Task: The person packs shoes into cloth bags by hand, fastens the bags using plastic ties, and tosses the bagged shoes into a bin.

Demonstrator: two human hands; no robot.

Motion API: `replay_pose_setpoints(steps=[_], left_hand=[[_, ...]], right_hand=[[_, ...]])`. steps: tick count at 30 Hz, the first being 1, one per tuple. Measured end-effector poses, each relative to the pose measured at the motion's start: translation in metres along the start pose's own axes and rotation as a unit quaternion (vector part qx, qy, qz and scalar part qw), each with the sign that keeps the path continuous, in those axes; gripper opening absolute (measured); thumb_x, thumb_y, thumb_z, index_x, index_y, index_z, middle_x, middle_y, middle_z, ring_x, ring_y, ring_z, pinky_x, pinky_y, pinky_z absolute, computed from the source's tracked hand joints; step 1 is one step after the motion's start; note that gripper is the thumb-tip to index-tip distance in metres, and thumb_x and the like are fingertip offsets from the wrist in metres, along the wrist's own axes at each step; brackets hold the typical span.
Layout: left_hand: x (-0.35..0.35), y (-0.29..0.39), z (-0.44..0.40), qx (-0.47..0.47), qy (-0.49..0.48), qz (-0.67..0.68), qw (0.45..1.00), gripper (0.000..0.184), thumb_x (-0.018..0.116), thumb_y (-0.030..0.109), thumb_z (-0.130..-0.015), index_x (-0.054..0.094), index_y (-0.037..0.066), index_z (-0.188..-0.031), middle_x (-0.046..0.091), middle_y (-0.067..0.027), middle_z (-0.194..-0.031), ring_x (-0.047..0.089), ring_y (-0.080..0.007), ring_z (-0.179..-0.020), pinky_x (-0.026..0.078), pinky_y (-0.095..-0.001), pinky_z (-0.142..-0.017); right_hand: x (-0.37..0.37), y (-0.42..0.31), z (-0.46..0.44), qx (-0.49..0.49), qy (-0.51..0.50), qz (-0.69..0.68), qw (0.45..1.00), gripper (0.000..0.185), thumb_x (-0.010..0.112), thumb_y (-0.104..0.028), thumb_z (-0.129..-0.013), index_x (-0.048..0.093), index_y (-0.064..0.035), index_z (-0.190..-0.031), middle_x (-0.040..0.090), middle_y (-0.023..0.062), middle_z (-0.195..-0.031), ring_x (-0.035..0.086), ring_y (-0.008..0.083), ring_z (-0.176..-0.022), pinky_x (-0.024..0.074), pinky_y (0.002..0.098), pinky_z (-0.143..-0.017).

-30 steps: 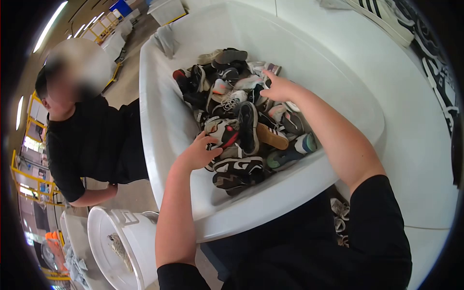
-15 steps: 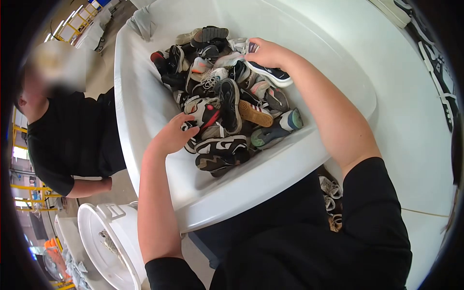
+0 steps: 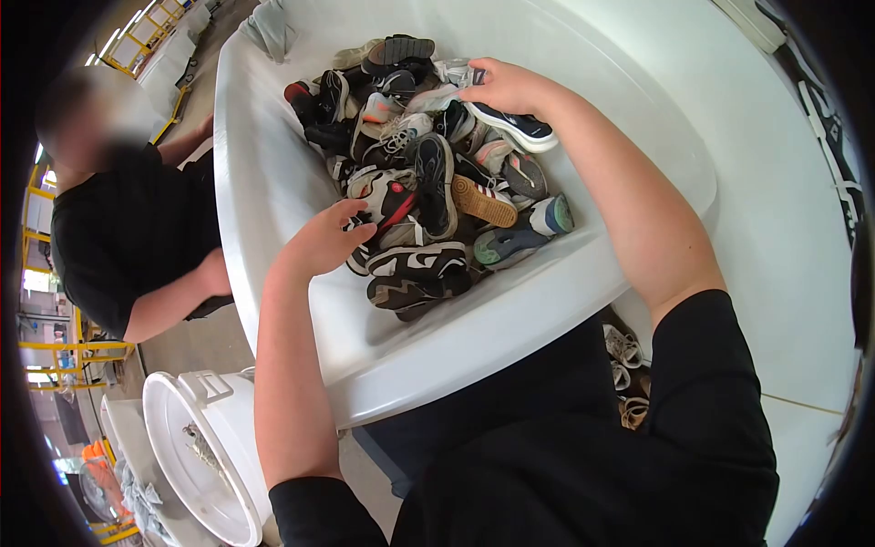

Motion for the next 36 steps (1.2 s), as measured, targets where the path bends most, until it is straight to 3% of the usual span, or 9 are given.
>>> replay_pose_setpoints(steps=[14, 17, 20, 23, 25, 27, 33, 36], left_hand=[[0.003, -0.006, -0.003, 0.002, -0.004, 0.018, 1.000, 0.058, 0.066, 0.035, -0.096, 0.052, 0.007, -0.145, 0.059, -0.0121, -0.143, 0.053, -0.0274, -0.134, 0.044, -0.0383, -0.108], [0.002, -0.004, -0.002, -0.004, -0.008, 0.019, 1.000, 0.058, 0.066, 0.035, -0.096, 0.052, 0.007, -0.145, 0.058, -0.0121, -0.143, 0.053, -0.0274, -0.134, 0.044, -0.0381, -0.108], [0.002, -0.007, -0.003, -0.007, -0.007, 0.020, 1.000, 0.058, 0.065, 0.034, -0.096, 0.051, 0.007, -0.146, 0.058, -0.0124, -0.144, 0.053, -0.0277, -0.134, 0.044, -0.0380, -0.108], [0.000, -0.005, -0.001, 0.000, -0.004, 0.018, 1.000, 0.058, 0.065, 0.034, -0.096, 0.051, 0.006, -0.145, 0.057, -0.0142, -0.144, 0.053, -0.0292, -0.133, 0.044, -0.0386, -0.109], [-0.001, -0.003, 0.001, -0.006, -0.005, 0.017, 1.000, 0.058, 0.065, 0.034, -0.096, 0.052, 0.006, -0.145, 0.057, -0.0151, -0.144, 0.054, -0.0296, -0.133, 0.044, -0.0389, -0.109], [-0.002, -0.001, 0.002, -0.002, -0.004, 0.009, 1.000, 0.059, 0.065, 0.034, -0.096, 0.051, 0.005, -0.146, 0.058, -0.0165, -0.142, 0.056, -0.0311, -0.130, 0.045, -0.0392, -0.108], [-0.001, -0.007, -0.002, 0.025, 0.004, 0.013, 1.000, 0.061, 0.067, 0.034, -0.094, 0.051, 0.003, -0.144, 0.059, -0.0193, -0.140, 0.058, -0.0347, -0.127, 0.047, -0.0399, -0.105], [-0.002, -0.005, 0.000, 0.012, -0.016, 0.004, 1.000, 0.059, 0.065, 0.035, -0.096, 0.049, 0.009, -0.147, 0.057, -0.0163, -0.143, 0.055, -0.0296, -0.131, 0.048, -0.0397, -0.104]], right_hand=[[0.005, 0.000, -0.001, 0.004, -0.038, 0.013, 0.999, 0.079, 0.071, -0.049, -0.086, 0.047, -0.0079, -0.149, 0.054, 0.0223, -0.145, 0.055, 0.0346, -0.132, 0.0433, 0.0425, -0.110], [0.008, 0.001, -0.001, 0.003, -0.051, 0.011, 0.999, 0.073, 0.072, -0.043, -0.090, 0.048, -0.0080, -0.149, 0.061, 0.0190, -0.133, 0.059, 0.0272, -0.122, 0.0441, 0.0375, -0.105], [0.009, -0.004, 0.004, 0.005, -0.077, -0.019, 0.997, 0.067, 0.071, -0.040, -0.092, 0.050, -0.0080, -0.147, 0.063, 0.0167, -0.132, 0.059, 0.0249, -0.121, 0.0447, 0.0372, -0.104], [0.008, -0.009, 0.010, -0.004, -0.127, -0.017, 0.992, 0.073, 0.070, -0.044, -0.090, 0.047, -0.0064, -0.149, 0.056, 0.0218, -0.143, 0.055, 0.0318, -0.132, 0.0429, 0.0395, -0.109], [0.008, -0.016, 0.018, -0.016, -0.159, -0.024, 0.987, 0.073, 0.070, -0.044, -0.091, 0.046, -0.0063, -0.149, 0.057, 0.0205, -0.143, 0.056, 0.0304, -0.132, 0.0428, 0.0399, -0.110], [0.012, -0.017, 0.019, -0.024, -0.175, -0.003, 0.984, 0.064, 0.068, -0.034, -0.096, 0.045, -0.0052, -0.149, 0.067, 0.0147, -0.128, 0.062, 0.0219, -0.118, 0.0466, 0.0346, -0.101], [0.017, -0.018, 0.021, -0.021, -0.204, -0.006, 0.979, 0.061, 0.066, -0.030, -0.097, 0.044, -0.0041, -0.148, 0.067, 0.0143, -0.130, 0.063, 0.0212, -0.120, 0.0484, 0.0344, -0.102], [0.013, -0.024, 0.025, -0.020, -0.211, -0.002, 0.977, 0.061, 0.066, -0.031, -0.097, 0.045, -0.0056, -0.148, 0.067, 0.0144, -0.129, 0.063, 0.0220, -0.119, 0.0481, 0.0355, -0.101]])
Point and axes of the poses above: each hand's wrist, its own z-axis away from the middle knuckle, its own x-axis out of the palm, y = z × x, the point moved 4 cm from there along -z, towards the middle knuckle
